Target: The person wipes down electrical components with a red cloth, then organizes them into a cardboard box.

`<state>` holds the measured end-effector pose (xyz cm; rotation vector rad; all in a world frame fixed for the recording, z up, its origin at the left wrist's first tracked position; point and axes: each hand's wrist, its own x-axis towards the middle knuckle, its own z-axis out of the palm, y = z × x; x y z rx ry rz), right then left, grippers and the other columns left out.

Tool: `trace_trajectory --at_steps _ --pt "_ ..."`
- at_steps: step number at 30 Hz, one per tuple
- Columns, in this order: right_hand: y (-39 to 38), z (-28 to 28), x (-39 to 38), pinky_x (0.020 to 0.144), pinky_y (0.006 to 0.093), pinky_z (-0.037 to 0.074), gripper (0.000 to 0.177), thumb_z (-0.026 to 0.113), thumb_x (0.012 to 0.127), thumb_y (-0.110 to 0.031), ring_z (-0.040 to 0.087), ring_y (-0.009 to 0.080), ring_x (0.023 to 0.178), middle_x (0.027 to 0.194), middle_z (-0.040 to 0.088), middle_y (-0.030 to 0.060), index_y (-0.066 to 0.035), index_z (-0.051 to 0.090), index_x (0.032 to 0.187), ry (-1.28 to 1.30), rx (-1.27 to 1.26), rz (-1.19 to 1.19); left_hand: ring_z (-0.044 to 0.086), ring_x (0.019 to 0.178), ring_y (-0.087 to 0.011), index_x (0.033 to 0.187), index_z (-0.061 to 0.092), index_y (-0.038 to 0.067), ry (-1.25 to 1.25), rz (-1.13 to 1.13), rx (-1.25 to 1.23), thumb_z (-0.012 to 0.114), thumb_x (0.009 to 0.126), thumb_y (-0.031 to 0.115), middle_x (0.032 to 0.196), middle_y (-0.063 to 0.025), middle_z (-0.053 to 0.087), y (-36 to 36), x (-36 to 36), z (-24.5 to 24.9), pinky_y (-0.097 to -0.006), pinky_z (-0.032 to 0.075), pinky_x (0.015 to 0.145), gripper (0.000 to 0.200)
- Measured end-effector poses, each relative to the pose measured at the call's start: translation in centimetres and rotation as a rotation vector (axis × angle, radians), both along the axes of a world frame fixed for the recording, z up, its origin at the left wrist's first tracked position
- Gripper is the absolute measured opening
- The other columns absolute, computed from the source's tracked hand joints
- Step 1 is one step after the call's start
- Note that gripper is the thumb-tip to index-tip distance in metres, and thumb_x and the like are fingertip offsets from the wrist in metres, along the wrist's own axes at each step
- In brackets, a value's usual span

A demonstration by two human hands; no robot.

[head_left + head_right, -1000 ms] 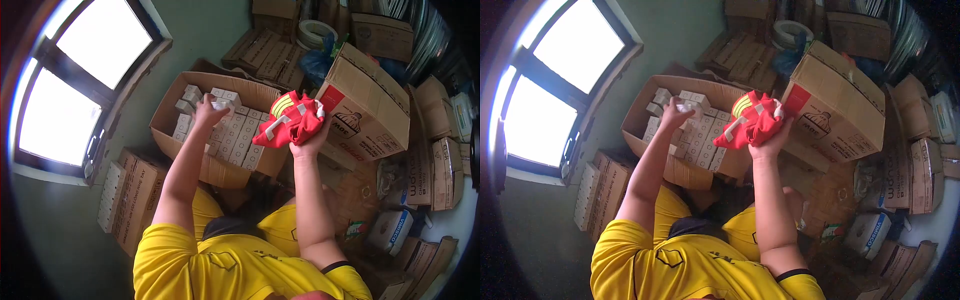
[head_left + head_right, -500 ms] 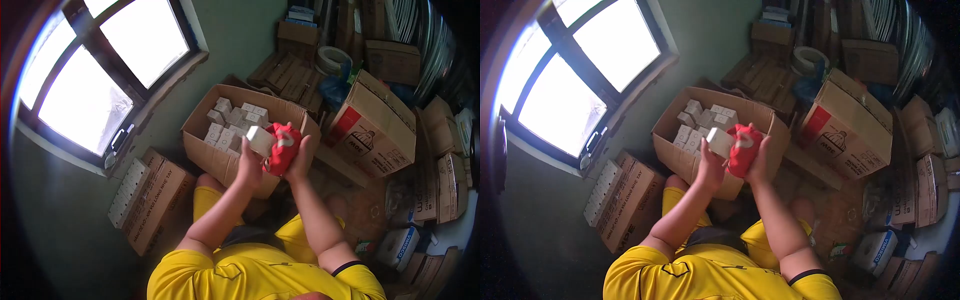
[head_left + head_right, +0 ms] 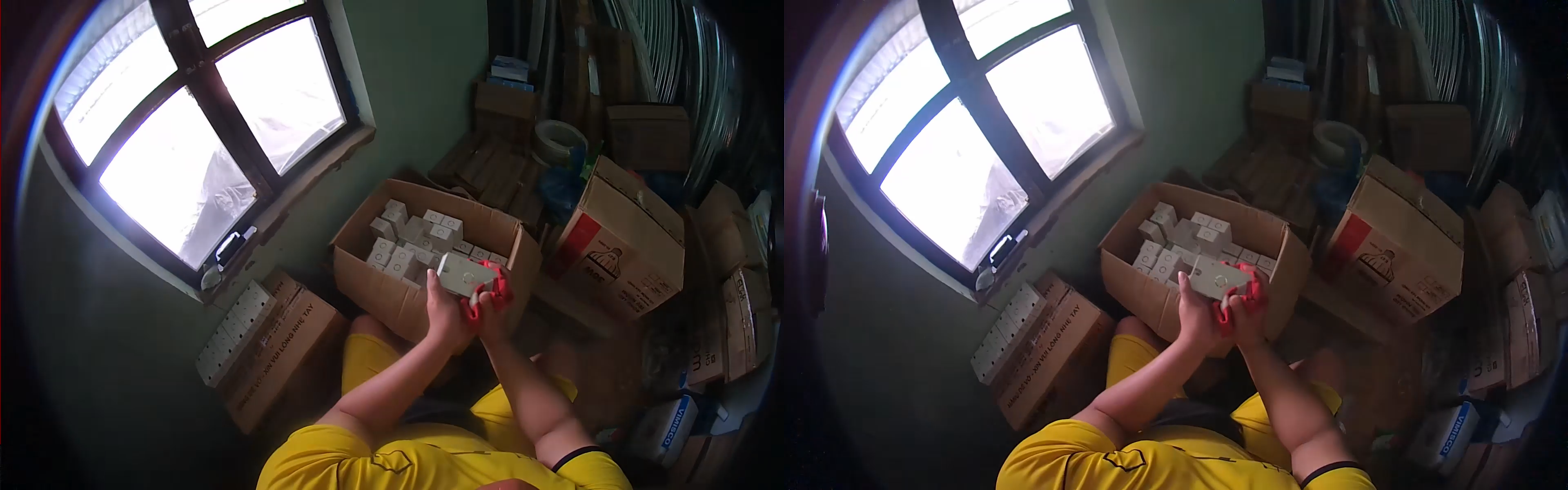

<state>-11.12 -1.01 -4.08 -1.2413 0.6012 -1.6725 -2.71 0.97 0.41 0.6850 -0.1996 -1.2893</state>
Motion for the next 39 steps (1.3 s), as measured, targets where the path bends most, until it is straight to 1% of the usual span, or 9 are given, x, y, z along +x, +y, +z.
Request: trace_trajectory --at_steps 3,6,14,19,30,34,35,36,39 --pt "-1.3 -1.4 -1.7 0.094 0.033 0.046 0.046 0.069 0.089 -0.041 0.059 0.0186 0.106 0.109 0.061 0.0094 -0.003 0.058 0.113 -0.094 0.165 0.062 0.063 0.101 -0.0249 0.122 0.05 0.004 0.082 -0.037 -0.084 0.04 0.104 0.05 0.112 -0.014 0.062 1.6 -0.4 2.2 -0.0394 0.052 0.09 0.051" --pt "-1.9 0.3 -3.1 0.084 0.028 0.046 0.04 0.064 0.092 -0.043 0.056 0.0137 0.09 0.089 0.061 0.0062 -0.004 0.059 0.089 0.062 0.245 0.076 0.061 0.092 -0.0185 0.121 0.045 0.006 -0.352 0.038 0.047 0.052 0.101 0.043 0.099 -0.0111 0.059 1.2 0.6 -1.5 -0.0345 0.053 0.08 0.043" --pt "-2.8 0.3 -0.5 0.101 0.0333 0.041 0.052 0.064 0.093 -0.04 0.052 0.0178 0.114 0.123 0.053 0.0078 -0.005 0.05 0.129 -0.14 0.219 0.266 0.057 0.079 -0.0178 0.098 0.057 0.001 -0.998 0.001 -0.112 0.057 0.099 0.039 0.081 -0.0106 0.06 -0.1 3.0 -2.5 -0.0296 0.046 0.073 0.038" --pt "0.4 1.7 2.0 0.118 0.0368 0.024 0.071 0.058 0.097 -0.04 0.029 0.0261 0.145 0.154 0.034 0.0135 -0.001 0.032 0.15 0.176 -0.108 0.16 0.057 0.072 -0.0107 0.09 0.064 0.0 -0.508 0.029 -0.052 0.05 0.104 0.039 0.076 -0.0042 0.064 -0.6 5.9 1.6 -0.0275 0.046 0.068 0.044" --pt "0.4 4.0 -1.9 0.107 0.0378 0.039 0.047 0.052 0.1 -0.029 0.053 0.0253 0.124 0.136 0.054 0.0167 0.004 0.053 0.134 0.021 0.119 -0.188 0.053 0.067 -0.0111 0.101 0.065 -0.004 -1.318 -0.297 -0.11 0.053 0.102 0.028 0.07 -0.0092 0.061 2.4 2.7 1.9 -0.0319 0.047 0.062 0.034" --pt "2.3 3.8 0.5 0.115 0.0393 0.027 0.065 0.05 0.102 -0.039 0.036 0.0262 0.139 0.153 0.035 0.0157 0.002 0.033 0.149 0.113 0.024 -0.108 0.061 0.066 -0.0157 0.092 0.068 -0.005 -1.002 0.057 -0.191 0.055 0.101 0.036 0.071 -0.0129 0.066 -0.3 3.4 0.3 -0.0346 0.048 0.061 0.044" --pt "1.3 1.1 1.7 0.114 0.0371 0.029 0.069 0.057 0.098 -0.036 0.039 0.0224 0.137 0.148 0.042 0.0143 0.001 0.032 0.15 -0.138 0.045 0.046 0.058 0.067 -0.0104 0.091 0.069 -0.004 -0.931 0.025 -0.132 0.055 0.101 0.038 0.072 -0.0069 0.066 -0.5 4.3 0.5 -0.0302 0.046 0.06 0.045" --pt "1.5 1.2 1.4 0.115 0.0377 0.027 0.071 0.056 0.098 -0.038 0.036 0.0239 0.139 0.151 0.038 0.0146 0.001 0.03 0.151 -0.029 0.016 0.026 0.057 0.067 -0.0095 0.09 0.069 -0.004 -0.677 0.023 -0.135 0.054 0.102 0.037 0.075 -0.0044 0.067 -0.4 4.2 1.4 -0.0276 0.046 0.061 0.046" --pt "1.8 2.0 0.5 0.116 0.0387 0.024 0.068 0.055 0.098 -0.034 0.034 0.0271 0.142 0.153 0.035 0.0161 0.002 0.031 0.151 0.118 -0.032 0.04 0.06 0.069 -0.0113 0.092 0.07 -0.005 -0.733 -0.055 -0.195 0.055 0.101 0.035 0.08 -0.0022 0.069 -0.4 3.5 0.3 -0.0287 0.049 0.064 0.044"
